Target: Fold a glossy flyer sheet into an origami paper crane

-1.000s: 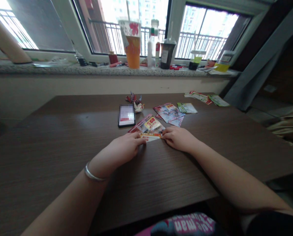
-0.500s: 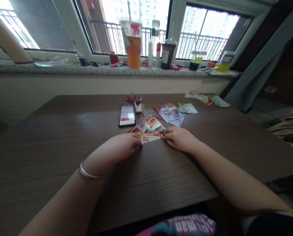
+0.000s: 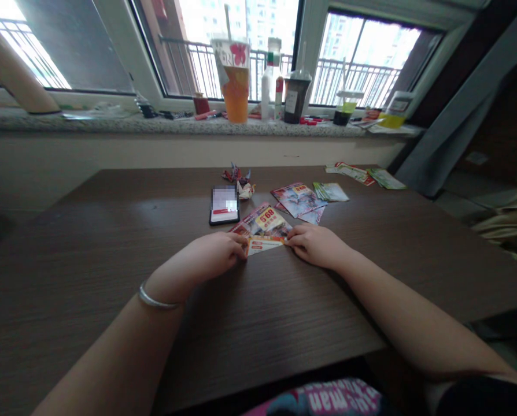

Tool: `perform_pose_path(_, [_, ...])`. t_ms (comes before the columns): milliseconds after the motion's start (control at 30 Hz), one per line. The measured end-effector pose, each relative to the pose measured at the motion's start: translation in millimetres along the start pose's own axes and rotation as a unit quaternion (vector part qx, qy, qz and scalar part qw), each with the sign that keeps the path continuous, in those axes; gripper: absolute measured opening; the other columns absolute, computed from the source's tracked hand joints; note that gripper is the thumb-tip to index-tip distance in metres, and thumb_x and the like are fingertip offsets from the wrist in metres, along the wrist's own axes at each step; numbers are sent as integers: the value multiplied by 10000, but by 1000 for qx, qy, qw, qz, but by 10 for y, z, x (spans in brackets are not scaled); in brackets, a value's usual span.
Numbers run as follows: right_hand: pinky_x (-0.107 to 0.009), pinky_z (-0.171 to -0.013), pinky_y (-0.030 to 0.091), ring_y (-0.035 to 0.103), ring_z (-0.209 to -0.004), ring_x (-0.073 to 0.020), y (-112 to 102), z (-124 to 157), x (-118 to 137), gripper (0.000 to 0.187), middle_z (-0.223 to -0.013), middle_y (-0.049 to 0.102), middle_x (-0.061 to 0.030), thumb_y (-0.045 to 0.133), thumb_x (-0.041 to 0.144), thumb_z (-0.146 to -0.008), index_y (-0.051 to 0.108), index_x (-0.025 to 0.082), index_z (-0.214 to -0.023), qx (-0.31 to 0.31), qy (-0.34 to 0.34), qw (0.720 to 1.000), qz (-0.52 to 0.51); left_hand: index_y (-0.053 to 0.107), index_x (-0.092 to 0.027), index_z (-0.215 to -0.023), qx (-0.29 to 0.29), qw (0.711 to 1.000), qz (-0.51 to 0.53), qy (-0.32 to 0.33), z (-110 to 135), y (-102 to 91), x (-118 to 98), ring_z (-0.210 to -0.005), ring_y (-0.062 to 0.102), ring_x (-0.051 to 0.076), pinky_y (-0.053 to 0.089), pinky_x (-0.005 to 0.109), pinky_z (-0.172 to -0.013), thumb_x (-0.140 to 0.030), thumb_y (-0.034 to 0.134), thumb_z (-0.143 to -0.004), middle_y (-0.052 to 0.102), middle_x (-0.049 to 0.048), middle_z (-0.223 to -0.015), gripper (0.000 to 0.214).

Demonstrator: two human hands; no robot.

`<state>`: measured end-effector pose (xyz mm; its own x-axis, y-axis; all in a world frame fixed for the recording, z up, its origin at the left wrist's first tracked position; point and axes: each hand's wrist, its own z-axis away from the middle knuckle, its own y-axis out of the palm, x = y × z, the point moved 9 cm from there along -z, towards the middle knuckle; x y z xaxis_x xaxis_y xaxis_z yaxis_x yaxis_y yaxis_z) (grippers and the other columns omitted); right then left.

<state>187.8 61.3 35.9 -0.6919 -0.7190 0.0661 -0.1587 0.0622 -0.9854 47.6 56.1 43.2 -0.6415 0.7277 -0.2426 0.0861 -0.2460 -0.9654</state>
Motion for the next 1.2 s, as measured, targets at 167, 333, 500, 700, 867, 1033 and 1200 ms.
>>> perform_pose_path(167, [-300,-831,472,627,-942,-185,-24,35,-110,265,-1034,696,-71,487,168,-882,737,202,-963,15,43,999,18,742,-232,-835,-9,999,-16,-28,9,8,22,-1095,631,188,438,355,-1042,-59,473,-778,684,16,-1188,325])
perform_pose_path(333, [-290,-727,485,648,-909,-200,-64,85,-227,264,-1027,705,-59,477,212,-885,741,215,-908,44,89,992,74,729,-243,-919,-27,997,-28,-64,19,17,90,-897,674,179,505,324,-907,-139,482,-801,734,19,-993,293])
perform_pose_path(500, [-292,-701,481,655,-906,-210,-76,120,-330,256,-998,710,-59,487,198,-860,740,216,-891,60,114,987,90,720,-234,-906,-26,997,-38,-59,12,24,85,-890,662,175,501,312,-897,-138,471,-798,730,26,-979,288])
perform_pose_path(700, [-281,-672,463,656,-892,-202,-84,133,-366,249,-993,709,-54,487,208,-859,735,219,-878,61,125,986,89,686,-181,-881,-35,990,-102,-89,-10,13,30,-838,662,185,527,303,-795,-145,425,-846,713,63,-923,266])
perform_pose_path(867, [-277,-657,461,649,-914,-199,-196,122,-395,246,-1061,697,-36,484,243,-879,719,240,-951,-6,149,984,97,631,-196,-1108,-119,975,-177,-65,-40,-24,-116,-992,623,242,520,361,-819,-234,436,-917,655,98,-1075,276])
perform_pose_path(1033, [-315,-794,498,635,-970,-197,-292,143,-434,287,-1111,684,-32,487,227,-891,678,252,-1105,-108,154,981,42,604,-249,-1183,-138,971,-193,-29,-63,49,-162,-1028,586,261,498,401,-857,-314,515,-915,615,91,-1103,290])
perform_pose_path(1200, [-369,-895,500,605,-1045,-216,-306,116,-343,287,-1144,662,-68,519,210,-881,668,225,-1125,-154,97,983,-1,619,-241,-1158,-149,975,-162,-35,-74,61,-123,-1006,580,243,488,403,-875,-313,483,-936,612,85,-1077,270])
